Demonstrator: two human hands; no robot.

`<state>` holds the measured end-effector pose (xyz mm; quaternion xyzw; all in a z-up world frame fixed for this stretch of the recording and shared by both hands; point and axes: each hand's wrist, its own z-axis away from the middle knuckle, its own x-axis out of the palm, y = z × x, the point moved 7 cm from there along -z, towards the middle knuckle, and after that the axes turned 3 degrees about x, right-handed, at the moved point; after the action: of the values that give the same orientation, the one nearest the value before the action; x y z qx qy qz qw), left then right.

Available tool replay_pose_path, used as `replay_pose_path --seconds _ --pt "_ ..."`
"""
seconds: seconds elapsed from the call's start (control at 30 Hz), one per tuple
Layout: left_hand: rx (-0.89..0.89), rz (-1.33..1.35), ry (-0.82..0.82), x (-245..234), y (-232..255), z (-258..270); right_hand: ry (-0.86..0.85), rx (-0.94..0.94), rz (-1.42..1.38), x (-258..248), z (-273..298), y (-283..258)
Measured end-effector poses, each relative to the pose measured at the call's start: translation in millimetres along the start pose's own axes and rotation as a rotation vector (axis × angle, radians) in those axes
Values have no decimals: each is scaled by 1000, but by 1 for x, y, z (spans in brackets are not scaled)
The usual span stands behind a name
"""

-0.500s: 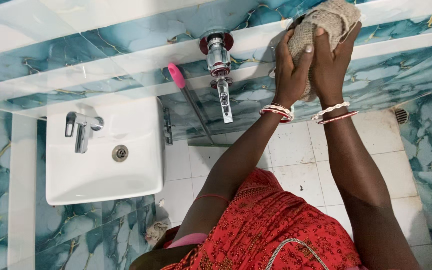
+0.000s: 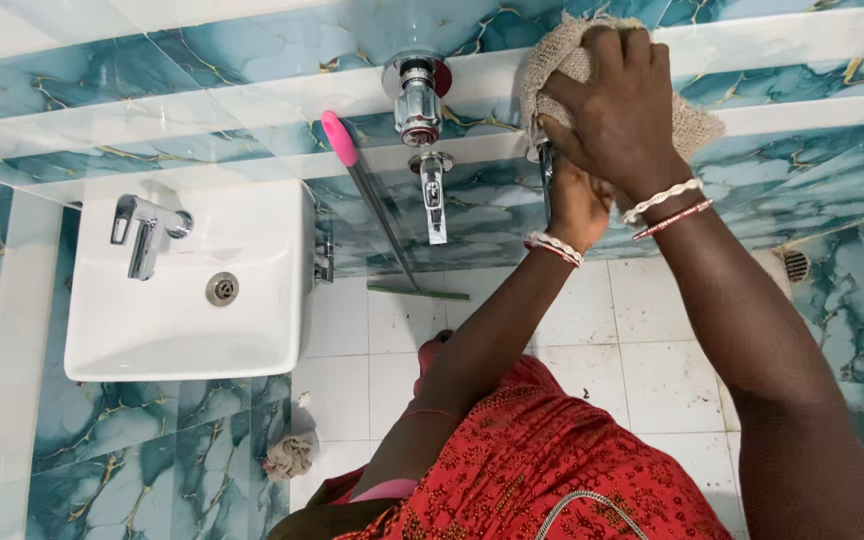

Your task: The person wipes a sink and a faucet with a cloth, then rinses the cloth under a second faucet.

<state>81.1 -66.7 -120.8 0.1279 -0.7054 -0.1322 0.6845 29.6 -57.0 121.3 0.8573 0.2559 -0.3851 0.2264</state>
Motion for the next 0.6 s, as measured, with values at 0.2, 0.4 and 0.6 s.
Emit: replay_pose_path --seconds 0.2,0.4,0.6 --pt "569 -658 112 88 111 24 272 497 -650 35 33 46" --pt "938 -1587 165 157 136 31 572 891 -1558 103 74 62" --pt "881 -1507 84 133 128 25 378 918 -1328 85 75 56"
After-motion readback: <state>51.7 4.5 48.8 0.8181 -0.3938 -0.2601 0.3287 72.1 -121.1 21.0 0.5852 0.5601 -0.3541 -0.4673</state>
